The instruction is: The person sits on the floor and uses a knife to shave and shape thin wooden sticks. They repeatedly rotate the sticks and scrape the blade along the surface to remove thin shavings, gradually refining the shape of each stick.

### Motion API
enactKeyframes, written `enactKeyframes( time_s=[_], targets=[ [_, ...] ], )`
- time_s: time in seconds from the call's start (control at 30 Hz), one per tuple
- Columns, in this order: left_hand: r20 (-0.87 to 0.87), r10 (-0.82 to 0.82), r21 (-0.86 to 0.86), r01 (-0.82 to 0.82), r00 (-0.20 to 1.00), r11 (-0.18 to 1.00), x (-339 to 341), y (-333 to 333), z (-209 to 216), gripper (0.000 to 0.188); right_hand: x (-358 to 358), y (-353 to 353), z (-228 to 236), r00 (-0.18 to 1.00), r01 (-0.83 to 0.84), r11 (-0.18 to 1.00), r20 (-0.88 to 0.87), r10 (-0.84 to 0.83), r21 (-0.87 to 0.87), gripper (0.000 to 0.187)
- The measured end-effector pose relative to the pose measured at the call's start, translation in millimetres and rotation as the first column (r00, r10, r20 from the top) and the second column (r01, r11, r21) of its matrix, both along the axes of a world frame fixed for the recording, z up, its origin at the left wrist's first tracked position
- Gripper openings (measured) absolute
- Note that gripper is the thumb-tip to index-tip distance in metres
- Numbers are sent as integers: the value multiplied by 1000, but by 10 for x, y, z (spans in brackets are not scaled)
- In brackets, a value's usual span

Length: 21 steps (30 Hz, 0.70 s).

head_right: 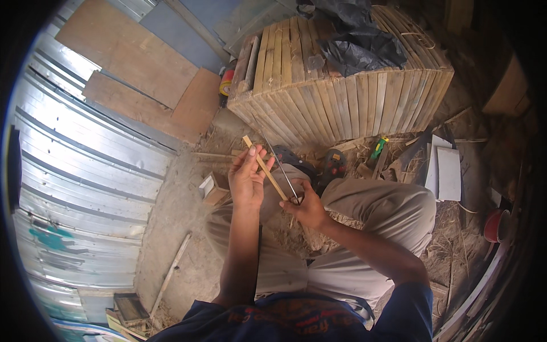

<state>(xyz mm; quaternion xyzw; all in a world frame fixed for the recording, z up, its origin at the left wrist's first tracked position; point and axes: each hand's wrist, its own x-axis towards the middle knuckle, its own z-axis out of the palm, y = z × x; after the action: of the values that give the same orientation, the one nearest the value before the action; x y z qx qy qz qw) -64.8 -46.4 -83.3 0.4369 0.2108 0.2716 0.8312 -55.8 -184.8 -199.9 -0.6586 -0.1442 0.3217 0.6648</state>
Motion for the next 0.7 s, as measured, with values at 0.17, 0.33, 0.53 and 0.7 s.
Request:
enactKeyframes(
  time_s=[0.17, 0.33, 0.53, 0.7],
  targets=[
    [83, 171, 159, -183, 982, 970, -51, 96, -292, 28, 92, -55, 129, 997, 50, 985, 41, -58, 163, 59],
    [-140, 60, 255, -23, 988, 967, -326, -26, -830, 32, 283, -115, 351, 993, 107, 977, 19, -112, 186, 49],
    [-321, -349, 397, 459, 881, 795, -682, -520, -1220, 46, 496, -232, 742, 993, 112, 963, -62, -100, 245, 52],
    [-271, -530, 58, 563, 803, 824, -756, -486, -1140, 47, 702, -541, 1334, 969, 180, 973, 195, -150, -142, 74]
  ],
)
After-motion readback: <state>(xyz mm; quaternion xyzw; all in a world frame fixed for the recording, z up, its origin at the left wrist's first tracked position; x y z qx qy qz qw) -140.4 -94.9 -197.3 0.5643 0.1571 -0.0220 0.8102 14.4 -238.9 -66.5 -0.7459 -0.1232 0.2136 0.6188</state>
